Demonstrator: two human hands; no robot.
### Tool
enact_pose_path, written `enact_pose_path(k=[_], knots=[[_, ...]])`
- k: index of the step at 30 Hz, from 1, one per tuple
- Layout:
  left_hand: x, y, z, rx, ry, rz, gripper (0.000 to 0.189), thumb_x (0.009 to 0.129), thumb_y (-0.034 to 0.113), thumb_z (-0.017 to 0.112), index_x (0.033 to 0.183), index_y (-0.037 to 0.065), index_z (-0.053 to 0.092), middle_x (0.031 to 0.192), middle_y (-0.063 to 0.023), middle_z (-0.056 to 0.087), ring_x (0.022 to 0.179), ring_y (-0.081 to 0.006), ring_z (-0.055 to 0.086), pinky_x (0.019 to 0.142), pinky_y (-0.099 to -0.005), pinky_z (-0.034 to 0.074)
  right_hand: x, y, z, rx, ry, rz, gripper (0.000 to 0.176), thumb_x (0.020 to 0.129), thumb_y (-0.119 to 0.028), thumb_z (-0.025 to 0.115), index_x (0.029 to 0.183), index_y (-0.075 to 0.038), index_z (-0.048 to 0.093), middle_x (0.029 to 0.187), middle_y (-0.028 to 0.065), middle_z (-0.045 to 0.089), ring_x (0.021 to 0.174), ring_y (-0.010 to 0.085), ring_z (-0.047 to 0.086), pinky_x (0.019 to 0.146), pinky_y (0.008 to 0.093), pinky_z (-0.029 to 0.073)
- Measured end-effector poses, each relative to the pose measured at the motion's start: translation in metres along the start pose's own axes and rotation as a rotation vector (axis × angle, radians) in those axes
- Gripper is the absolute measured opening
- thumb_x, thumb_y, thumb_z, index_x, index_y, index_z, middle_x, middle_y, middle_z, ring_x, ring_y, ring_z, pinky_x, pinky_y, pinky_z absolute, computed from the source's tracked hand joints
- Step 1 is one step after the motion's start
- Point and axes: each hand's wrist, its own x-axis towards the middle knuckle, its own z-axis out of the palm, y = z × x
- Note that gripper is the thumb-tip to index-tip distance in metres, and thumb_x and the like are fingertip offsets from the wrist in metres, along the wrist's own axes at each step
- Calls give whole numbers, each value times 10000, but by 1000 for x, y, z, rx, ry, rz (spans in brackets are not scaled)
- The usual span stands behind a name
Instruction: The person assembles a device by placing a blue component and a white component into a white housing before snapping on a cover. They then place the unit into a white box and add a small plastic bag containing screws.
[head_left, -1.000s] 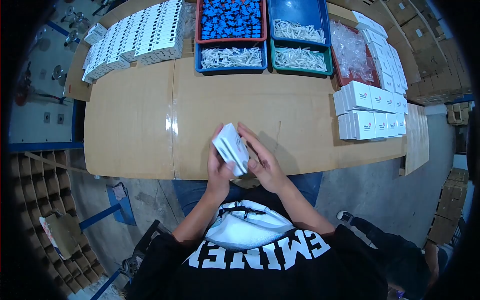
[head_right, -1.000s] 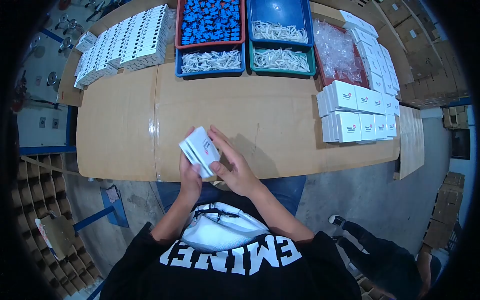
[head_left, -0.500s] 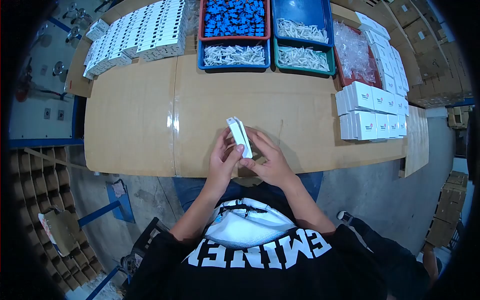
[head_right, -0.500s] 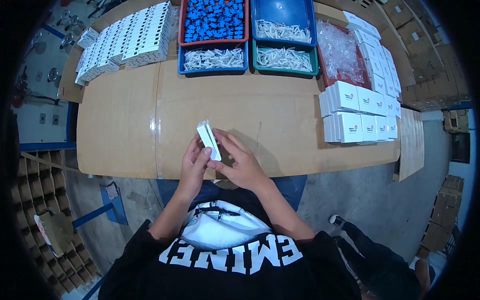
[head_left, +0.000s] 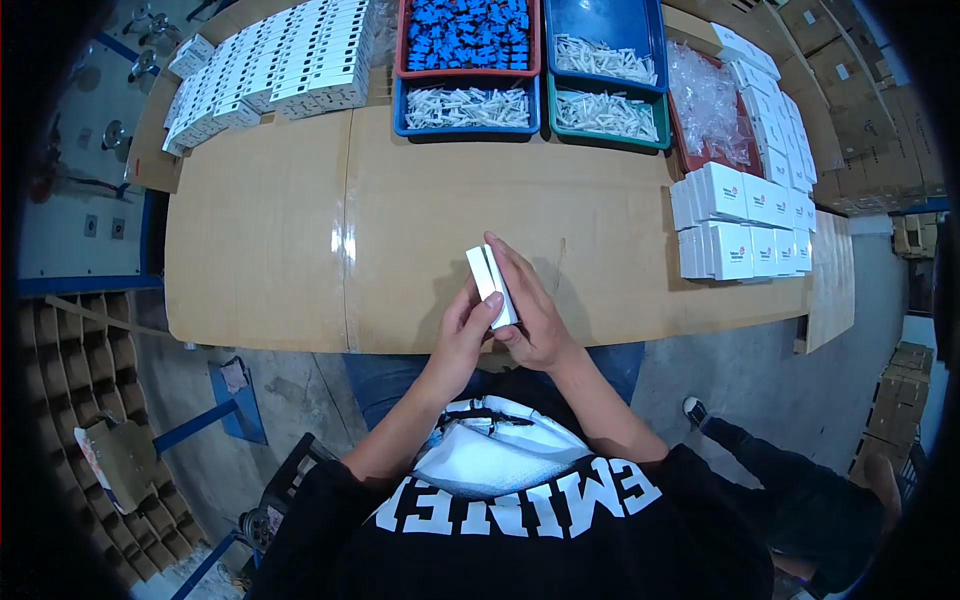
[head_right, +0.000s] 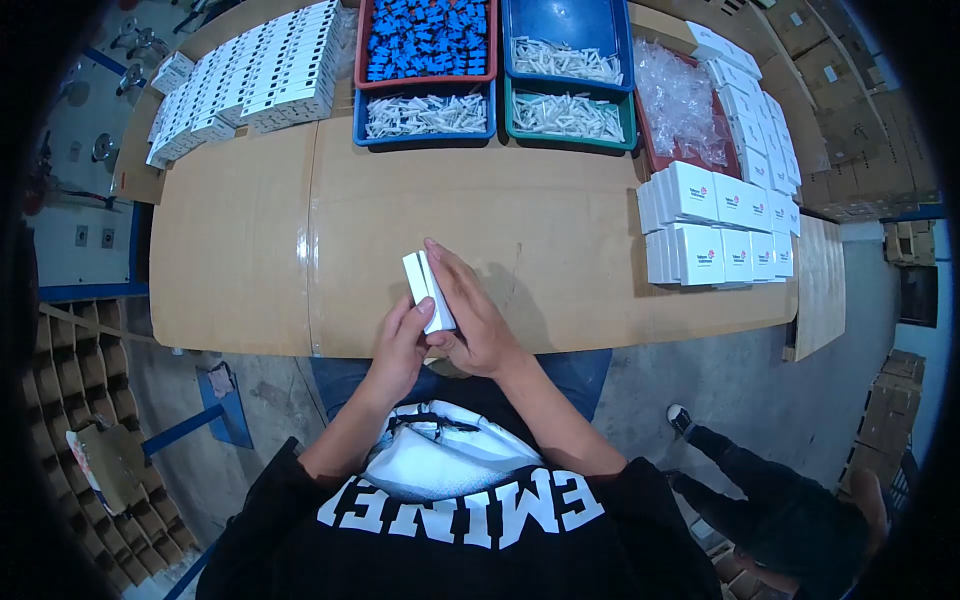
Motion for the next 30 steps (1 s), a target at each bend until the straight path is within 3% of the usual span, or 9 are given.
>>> enact_pose_path(k=[1,3,10,12,22,24,27,30], knots=[[0,-1,2,-1,-1,0,606,1094,309,585,1607,59,381,1299,-60,611,1185,-140,610,1010,-320,522,-2,3,3,-1,0,0,891,1019,-620,542,1605,25,356,1630,281,400,1488,455,429,1183,482,413],[-1,-1,7,15,-1,51,583,1095,322,585,1585,56,411,1280,-43,608,1168,-121,602,996,-311,523,-5,7,7,-27,55,-41,913,1065,-649,385,1601,87,325,1618,315,394,1484,478,426,1194,488,396],[-3,-9,8,9,22,62,555,1090,322,594,1553,52,449,1264,-47,622,1154,-119,607,984,-292,513,-7,2,10,28,100,-24,879,1086,-623,363,1569,110,375,1592,348,412,1465,482,456,1206,484,381],[-4,-10,11,-10,72,56,540,1086,321,594,1538,53,467,1273,-47,627,1158,-117,606,984,-290,510,-7,2,9,0,94,-33,898,1098,-636,271,1559,129,369,1568,355,442,1427,468,511,1163,474,438],[2,-10,11,-29,75,67,573,1076,311,594,1559,56,420,1320,-64,608,1200,-136,593,1010,-320,509,-9,0,9,159,69,118,892,1091,-644,295,1573,102,374,1617,305,411,1499,408,439,1231,451,341],[5,-14,9,19,88,175,638,1050,269,631,1592,74,355,1383,-88,570,1239,-170,583,1032,-345,507,-10,3,8,190,72,63,733,1111,-496,400,1568,79,407,1622,288,416,1514,422,416,1243,500,318],[11,-9,6,96,73,314,730,1002,170,682,1619,103,298,1453,-122,518,1313,-224,562,1090,-370,485,-13,4,5,205,51,85,645,1101,-388,451,1542,82,443,1603,267,457,1492,391,460,1241,503,321],[12,4,3,184,28,339,843,924,74,732,1630,127,276,1501,-156,473,1392,-271,520,1162,-403,440,-9,-4,5,278,140,147,540,1098,-297,458,1502,57,504,1531,245,540,1431,340,532,1219,453,362]])
